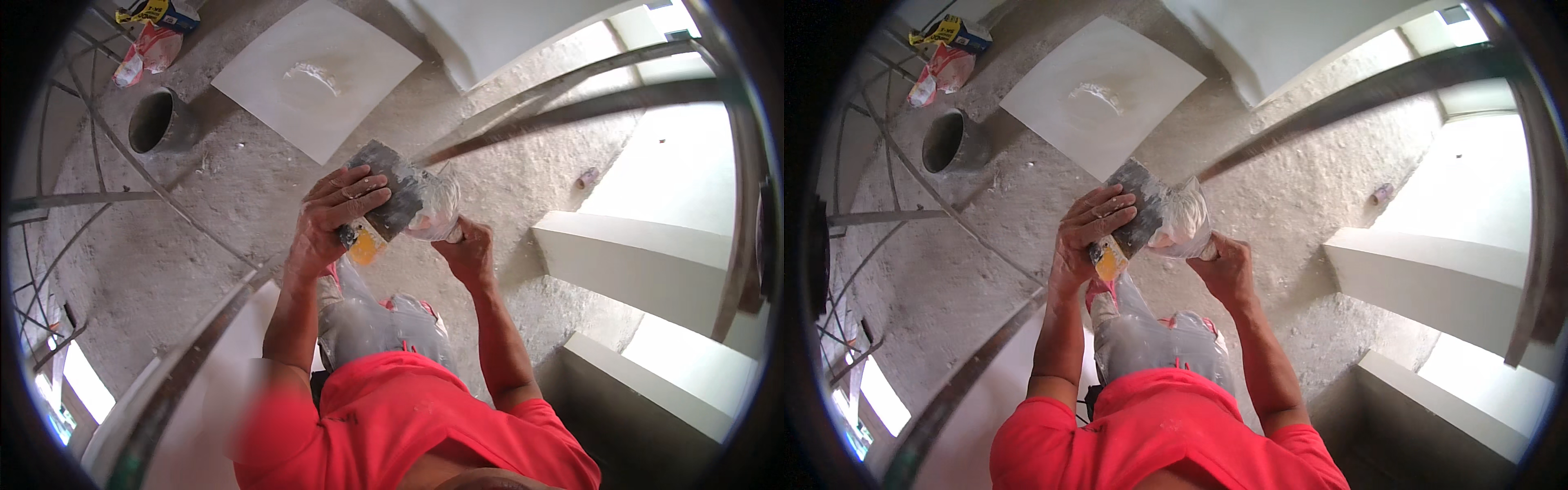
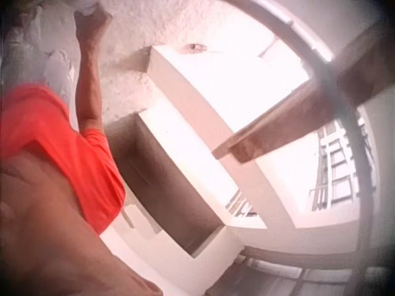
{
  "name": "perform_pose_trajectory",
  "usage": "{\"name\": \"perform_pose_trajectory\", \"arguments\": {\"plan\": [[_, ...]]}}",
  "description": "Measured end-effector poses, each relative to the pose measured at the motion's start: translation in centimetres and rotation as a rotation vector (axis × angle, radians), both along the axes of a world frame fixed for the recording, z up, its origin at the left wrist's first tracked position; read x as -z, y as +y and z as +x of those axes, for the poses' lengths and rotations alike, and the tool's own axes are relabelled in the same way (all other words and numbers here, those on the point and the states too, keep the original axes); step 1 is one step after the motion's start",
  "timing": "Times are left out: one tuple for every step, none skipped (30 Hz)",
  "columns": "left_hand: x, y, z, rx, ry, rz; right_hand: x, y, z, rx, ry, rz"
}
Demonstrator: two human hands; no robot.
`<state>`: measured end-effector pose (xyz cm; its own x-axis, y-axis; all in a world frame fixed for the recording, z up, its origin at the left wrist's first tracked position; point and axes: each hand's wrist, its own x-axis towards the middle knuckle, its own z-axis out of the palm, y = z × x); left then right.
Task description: The person applies plaster to a wall using a trowel and a hawk. They repeatedly scoop plaster from the hawk and spread it onto the wall surface, smoothing it with the trowel.
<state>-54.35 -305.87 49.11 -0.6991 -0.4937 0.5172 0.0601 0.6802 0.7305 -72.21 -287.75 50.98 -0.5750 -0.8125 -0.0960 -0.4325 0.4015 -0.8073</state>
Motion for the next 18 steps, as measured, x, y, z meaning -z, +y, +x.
{"name": "perform_pose_trajectory", "arguments": {"plan": [[0.4, 1.6, 0.2, -0.011, -0.004, -0.036, 0.3, 2.2, 0.2, 0.023, -0.009, 0.002], [0.4, 3.2, 0.3, -0.023, -0.013, -0.062, 0.0, 4.3, 0.7, 0.046, -0.024, 0.0], [0.5, 4.6, 0.2, -0.034, -0.022, -0.088, -0.8, 6.2, 0.9, 0.067, -0.01, 0.015], [0.7, 6.3, 0.2, -0.045, -0.031, -0.114, -1.6, 8.3, 0.9, 0.089, 0.003, 0.03], [3.0, 8.9, 0.8, -0.111, -0.043, 0.129, -2.6, 10.3, 1.1, 0.114, 0.014, 0.042], [6.7, 11.5, 1.2, -0.166, -0.044, 0.364, -2.9, 12.3, 1.1, 0.134, 0.035, 0.066], [6.2, 13.2, 1.0, -0.156, 0.007, 0.603, -2.8, 13.9, 1.4, 0.18, 0.023, 0.072], [5.7, 14.8, 1.0, -0.168, 0.087, 0.848, -3.1, 16.3, 1.1, 0.222, 0.006, 0.086], [1.3, 17.4, -0.2, -0.129, 0.215, 1.102, -3.2, 18.6, 1.0, 0.273, -0.021, 0.098], [-1.7, 19.9, -1.0, -0.083, 0.334, 1.356, -3.4, 21.0, 0.9, 0.3, -0.034, 0.074], [-2.9, 21.9, -1.3, -0.084, 0.357, 1.379, -3.7, 23.3, 1.2, 0.335, -0.052, 0.045], [-3.6, 23.3, -1.9, -0.057, 0.365, 1.405, -4.1, 25.3, 1.7, 0.398, -0.064, 0.009], [-3.0, 23.9, -2.9, 0.035, 0.286, 1.402, -4.6, 26.9, 1.8, 0.422, -0.067, -0.026], [-2.6, 24.5, -4.0, 0.117, 0.216, 1.387, -4.9, 28.0, 2.1, 0.467, -0.055, -0.068], [-1.9, 24.0, -3.8, 0.203, 0.158, 1.532, -5.2, 29.4, 2.5, 0.545, -0.027, -0.111], [-1.4, 23.9, -3.8, 0.291, 0.082, 1.672, -3.5, 31.6, 3.0, 0.595, 0.014, -0.159], [-1.0, 24.1, -3.9, 0.37, -0.007, 1.794, -1.7, 33.2, 3.9, 0.653, 0.048, -0.197], [-0.6, 23.1, -3.3, 0.436, -0.097, 1.633, -2.9, 33.1, 5.2, 0.7, 0.135, -0.035]]}}
